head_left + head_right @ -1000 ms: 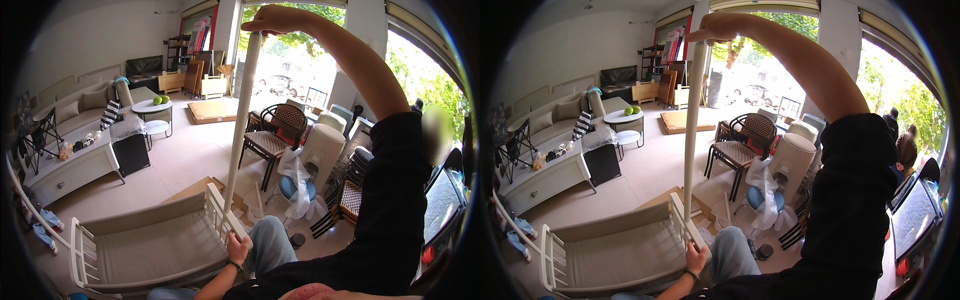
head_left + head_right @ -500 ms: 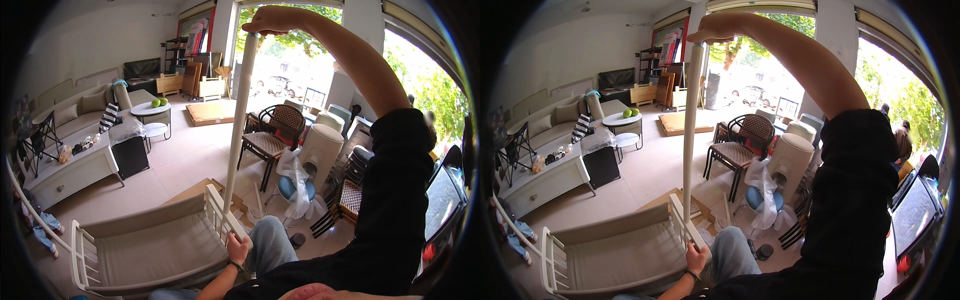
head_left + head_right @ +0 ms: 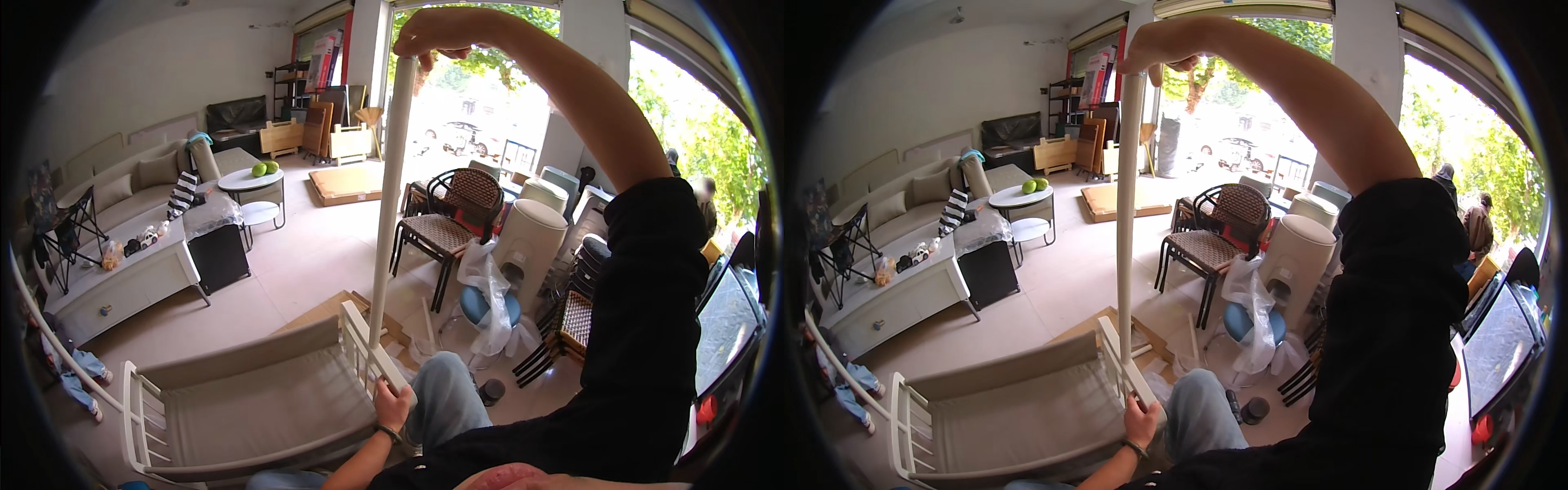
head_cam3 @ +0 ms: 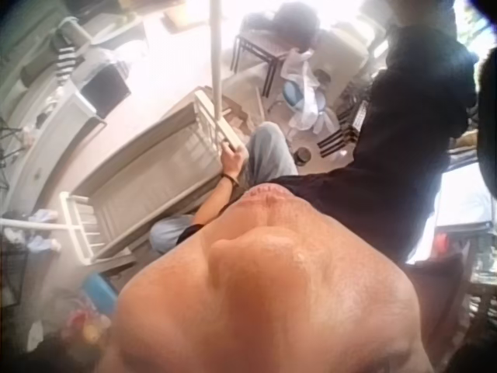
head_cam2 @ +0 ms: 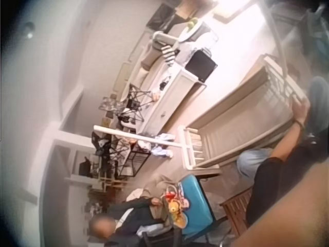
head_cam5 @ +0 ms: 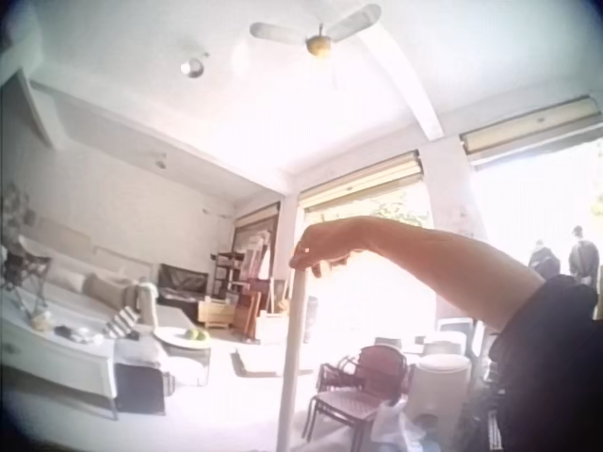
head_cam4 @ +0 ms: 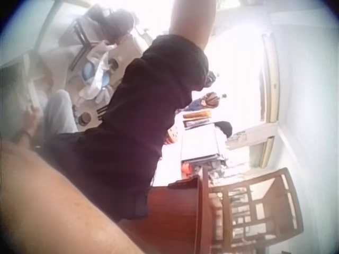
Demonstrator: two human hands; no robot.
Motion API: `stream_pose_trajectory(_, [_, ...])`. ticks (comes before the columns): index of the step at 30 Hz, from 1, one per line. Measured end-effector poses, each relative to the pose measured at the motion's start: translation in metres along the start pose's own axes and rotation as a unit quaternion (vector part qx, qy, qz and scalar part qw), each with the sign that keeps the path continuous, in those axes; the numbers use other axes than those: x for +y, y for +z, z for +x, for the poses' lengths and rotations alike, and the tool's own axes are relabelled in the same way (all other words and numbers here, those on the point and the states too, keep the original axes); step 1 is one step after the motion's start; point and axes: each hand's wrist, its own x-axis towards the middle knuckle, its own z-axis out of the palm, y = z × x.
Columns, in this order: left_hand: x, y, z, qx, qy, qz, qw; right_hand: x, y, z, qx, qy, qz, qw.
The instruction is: The person assembles a white metal frame by inserting a vertical pole into a horizontal frame and tightening screws with an Allen key. The person sits on the floor and works on the frame, securing multiple joints.
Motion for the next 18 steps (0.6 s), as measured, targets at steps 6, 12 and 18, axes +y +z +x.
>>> stream_pose_trajectory(6, [-0.007, 0.001, 0.001, 0.004, 0.010, -0.004, 1.000, 0.002, 0.015, 0.008, 0.057, 0.070, -0.091, 0.992])
stream_pose_trajectory(12, [-0.007, 0.002, 0.002, 0.002, 0.016, -0.004, 1.000, 0.009, 0.013, -0.006, 0.069, -0.027, 0.050, 0.996])
stream_pose_trajectory(18, [-0.007, 0.000, 0.001, 0.006, 0.015, 0.000, 1.000, -0.004, 0.007, 0.000, 0.047, 0.040, 0.000, 0.998])
